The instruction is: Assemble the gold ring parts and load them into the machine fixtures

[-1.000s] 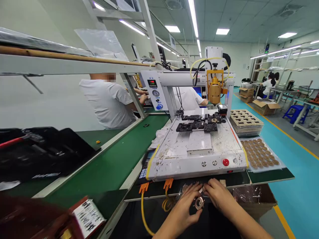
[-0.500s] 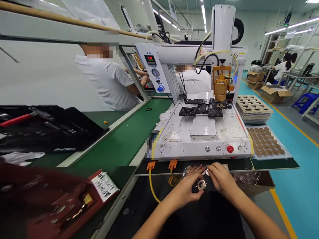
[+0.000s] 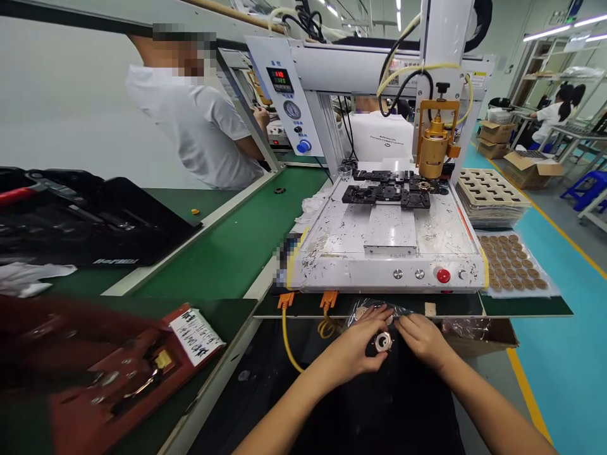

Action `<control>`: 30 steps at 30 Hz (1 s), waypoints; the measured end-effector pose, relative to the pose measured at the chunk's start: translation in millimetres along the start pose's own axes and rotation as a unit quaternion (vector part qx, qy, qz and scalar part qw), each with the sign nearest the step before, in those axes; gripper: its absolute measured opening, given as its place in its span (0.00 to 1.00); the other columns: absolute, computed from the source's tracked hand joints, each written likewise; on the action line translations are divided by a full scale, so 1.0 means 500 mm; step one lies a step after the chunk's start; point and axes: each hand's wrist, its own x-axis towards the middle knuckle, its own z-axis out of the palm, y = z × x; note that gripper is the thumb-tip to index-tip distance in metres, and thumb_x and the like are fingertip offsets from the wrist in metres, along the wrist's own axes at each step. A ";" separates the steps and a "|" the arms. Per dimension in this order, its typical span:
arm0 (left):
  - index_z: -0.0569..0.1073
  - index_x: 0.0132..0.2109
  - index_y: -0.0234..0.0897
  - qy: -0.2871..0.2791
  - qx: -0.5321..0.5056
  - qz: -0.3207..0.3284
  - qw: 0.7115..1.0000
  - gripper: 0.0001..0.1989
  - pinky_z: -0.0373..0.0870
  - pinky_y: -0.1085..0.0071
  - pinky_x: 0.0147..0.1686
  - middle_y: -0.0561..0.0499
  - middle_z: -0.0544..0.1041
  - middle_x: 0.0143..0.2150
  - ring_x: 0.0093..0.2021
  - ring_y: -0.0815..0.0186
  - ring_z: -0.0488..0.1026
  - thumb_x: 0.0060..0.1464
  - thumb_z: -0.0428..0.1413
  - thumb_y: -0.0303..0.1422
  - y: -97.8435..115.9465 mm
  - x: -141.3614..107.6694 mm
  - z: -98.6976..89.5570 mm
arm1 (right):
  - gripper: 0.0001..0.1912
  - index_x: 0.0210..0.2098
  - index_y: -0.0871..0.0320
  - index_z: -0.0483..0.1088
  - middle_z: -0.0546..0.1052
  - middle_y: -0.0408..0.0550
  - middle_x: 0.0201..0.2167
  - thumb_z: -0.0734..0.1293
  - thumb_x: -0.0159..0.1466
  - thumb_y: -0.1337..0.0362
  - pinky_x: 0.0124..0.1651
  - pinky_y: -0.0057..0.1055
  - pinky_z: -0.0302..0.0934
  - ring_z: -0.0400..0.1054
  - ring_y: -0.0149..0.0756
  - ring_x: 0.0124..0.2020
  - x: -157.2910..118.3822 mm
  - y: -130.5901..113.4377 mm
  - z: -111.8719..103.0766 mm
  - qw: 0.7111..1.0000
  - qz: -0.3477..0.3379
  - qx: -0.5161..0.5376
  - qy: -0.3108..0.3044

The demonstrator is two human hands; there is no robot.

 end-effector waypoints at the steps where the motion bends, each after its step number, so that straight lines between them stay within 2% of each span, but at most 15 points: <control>1: 0.75 0.54 0.40 -0.002 -0.004 0.001 1.000 0.24 0.53 0.48 0.77 0.40 0.70 0.72 0.75 0.50 0.61 0.49 0.64 0.24 -0.001 -0.001 -0.002 | 0.18 0.58 0.57 0.76 0.84 0.57 0.44 0.59 0.76 0.72 0.41 0.42 0.75 0.77 0.44 0.38 -0.010 -0.006 0.003 1.000 -0.008 -0.002 0.013; 5: 0.76 0.52 0.39 0.005 -0.015 -0.004 1.000 0.21 0.52 0.47 0.76 0.40 0.69 0.73 0.76 0.50 0.60 0.50 0.63 0.24 -0.004 -0.001 0.000 | 0.17 0.54 0.59 0.76 0.84 0.56 0.39 0.59 0.75 0.74 0.36 0.39 0.74 0.77 0.41 0.33 -0.041 -0.055 -0.014 0.998 -0.018 -0.009 0.053; 7: 0.76 0.51 0.39 0.030 -0.002 -0.001 1.000 0.20 0.51 0.45 0.76 0.39 0.69 0.73 0.76 0.49 0.60 0.51 0.63 0.23 -0.008 0.010 0.006 | 0.14 0.53 0.58 0.75 0.84 0.55 0.40 0.61 0.74 0.74 0.38 0.40 0.75 0.78 0.42 0.36 -0.041 -0.079 -0.032 0.998 -0.004 -0.012 0.053; 9: 0.75 0.52 0.38 0.067 0.012 0.011 0.998 0.19 0.53 0.44 0.76 0.38 0.71 0.71 0.75 0.47 0.63 0.52 0.62 0.23 -0.015 0.028 0.011 | 0.11 0.51 0.57 0.73 0.83 0.58 0.47 0.64 0.73 0.74 0.48 0.46 0.76 0.79 0.48 0.48 -0.026 -0.091 -0.046 0.999 0.034 -0.012 0.041; 11: 0.75 0.53 0.38 0.098 0.015 0.024 0.995 0.19 0.61 0.47 0.73 0.38 0.74 0.68 0.71 0.48 0.68 0.53 0.62 0.24 -0.024 0.045 0.009 | 0.11 0.51 0.56 0.71 0.80 0.59 0.57 0.64 0.73 0.74 0.60 0.53 0.72 0.73 0.53 0.62 -0.003 -0.088 -0.051 0.996 0.085 0.000 0.028; 12: 0.75 0.53 0.38 0.105 0.013 0.030 0.994 0.19 0.65 0.50 0.71 0.38 0.76 0.67 0.69 0.49 0.70 0.54 0.62 0.24 -0.028 0.050 0.004 | 0.11 0.51 0.56 0.70 0.78 0.59 0.60 0.62 0.73 0.75 0.63 0.56 0.70 0.69 0.53 0.66 0.009 -0.083 -0.049 0.994 0.109 0.013 0.024; 14: 0.76 0.54 0.39 0.099 0.018 0.043 0.994 0.19 0.68 0.53 0.68 0.40 0.77 0.65 0.67 0.51 0.73 0.54 0.63 0.25 -0.035 0.051 -0.012 | 0.12 0.51 0.55 0.69 0.76 0.59 0.62 0.60 0.73 0.75 0.66 0.58 0.67 0.67 0.52 0.68 0.028 -0.069 -0.041 0.989 0.141 0.042 0.022; 18: 0.77 0.52 0.41 0.078 0.057 0.044 0.994 0.19 0.63 0.50 0.71 0.42 0.76 0.67 0.70 0.50 0.69 0.53 0.64 0.24 -0.031 0.022 -0.046 | 0.11 0.50 0.55 0.68 0.76 0.60 0.62 0.60 0.74 0.74 0.68 0.62 0.63 0.68 0.53 0.67 0.047 -0.045 -0.020 0.982 0.172 0.068 0.035; 22: 0.77 0.50 0.41 0.088 0.078 0.039 0.992 0.18 0.68 0.51 0.65 0.43 0.80 0.61 0.66 0.50 0.72 0.51 0.65 0.24 -0.009 0.006 -0.040 | 0.08 0.47 0.53 0.68 0.75 0.58 0.62 0.60 0.75 0.71 0.65 0.55 0.66 0.69 0.51 0.66 0.055 -0.033 -0.021 0.975 0.195 0.097 0.049; 24: 0.76 0.49 0.40 0.106 0.093 0.032 0.989 0.17 0.70 0.52 0.61 0.43 0.82 0.57 0.60 0.50 0.75 0.51 0.64 0.23 0.003 0.014 -0.025 | 0.06 0.47 0.53 0.68 0.75 0.58 0.60 0.61 0.75 0.68 0.63 0.52 0.68 0.70 0.51 0.63 0.056 -0.032 -0.032 0.968 0.217 0.110 0.061; 27: 0.76 0.49 0.39 0.142 0.116 0.012 0.983 0.16 0.71 0.52 0.57 0.43 0.82 0.51 0.55 0.50 0.76 0.52 0.64 0.24 0.019 0.033 -0.006 | 0.05 0.45 0.53 0.69 0.78 0.57 0.50 0.61 0.76 0.63 0.59 0.53 0.68 0.73 0.51 0.54 0.054 -0.038 -0.059 0.953 0.267 0.118 0.083; 30: 0.77 0.47 0.38 0.180 0.118 -0.008 0.976 0.15 0.69 0.47 0.57 0.40 0.79 0.53 0.57 0.45 0.73 0.51 0.65 0.25 0.036 0.041 0.003 | 0.08 0.48 0.53 0.70 0.78 0.54 0.42 0.60 0.77 0.60 0.50 0.44 0.71 0.75 0.46 0.45 0.059 -0.058 -0.098 0.934 0.318 0.131 0.090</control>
